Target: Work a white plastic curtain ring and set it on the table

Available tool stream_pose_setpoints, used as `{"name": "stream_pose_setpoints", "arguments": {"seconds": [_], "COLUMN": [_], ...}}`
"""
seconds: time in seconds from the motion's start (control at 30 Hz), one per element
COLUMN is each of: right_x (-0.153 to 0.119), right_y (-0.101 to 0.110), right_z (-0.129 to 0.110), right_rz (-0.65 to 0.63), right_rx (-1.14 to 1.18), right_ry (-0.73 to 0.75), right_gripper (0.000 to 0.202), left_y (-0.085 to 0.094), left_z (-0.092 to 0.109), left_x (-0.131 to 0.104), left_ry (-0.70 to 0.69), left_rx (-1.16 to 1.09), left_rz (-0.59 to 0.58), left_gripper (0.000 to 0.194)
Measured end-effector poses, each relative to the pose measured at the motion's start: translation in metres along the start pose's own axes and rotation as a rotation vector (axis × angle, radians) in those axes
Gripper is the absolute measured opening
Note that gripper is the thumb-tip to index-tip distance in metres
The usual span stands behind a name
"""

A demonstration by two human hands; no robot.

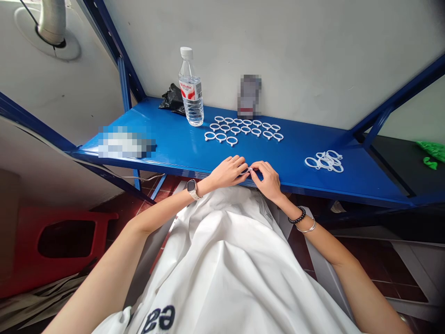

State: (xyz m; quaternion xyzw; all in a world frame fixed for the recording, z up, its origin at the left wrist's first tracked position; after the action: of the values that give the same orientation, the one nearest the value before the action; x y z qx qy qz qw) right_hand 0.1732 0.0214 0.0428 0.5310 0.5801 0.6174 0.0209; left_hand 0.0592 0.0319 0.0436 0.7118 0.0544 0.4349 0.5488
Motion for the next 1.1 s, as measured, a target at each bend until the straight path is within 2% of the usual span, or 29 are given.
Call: {"name": "stream_pose_setpoints", "arguments": {"seconds": [0.3,0.5,1.1], "right_x": [-0.0006,-0.0005,0.0003], "right_y": [0.0018,0.0024,0.0001], "right_z": [0.0027,-0.0010,-0.0044], "right_rz": [0.030,0.047,0.012], "right_rx": [0.048,0.004,-0.064], "right_ry": [-0.034,0.008,0.031], "right_gripper": [0.014,0.011,0.013], "left_y": [-0.0005,0.0003,-0.0003], "left_z": [-0.0003,0.0000,-0.0006], "left_x": [0.0002,0.0000,0.0000], "left_ry": [0.006,-0.001,0.004], "left_rx": [-0.017,-0.005,-0.023], "left_rz": [-0.031,-0.021,-0.024], "left_gripper": [0.040,0.040,0.037]}}
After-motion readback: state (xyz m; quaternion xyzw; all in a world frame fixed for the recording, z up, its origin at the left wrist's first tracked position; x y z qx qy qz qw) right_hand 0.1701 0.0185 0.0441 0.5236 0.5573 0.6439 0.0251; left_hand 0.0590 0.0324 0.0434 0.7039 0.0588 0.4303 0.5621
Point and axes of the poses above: each hand's wrist, its own x-axis towards the middle knuckle, its own y-axis out of the back of the hand, z = x × y, the point moved 8 cm from there along x, towards the middle knuckle, and after that the axes turned 11 degrees about y, right-handed, at the moved point
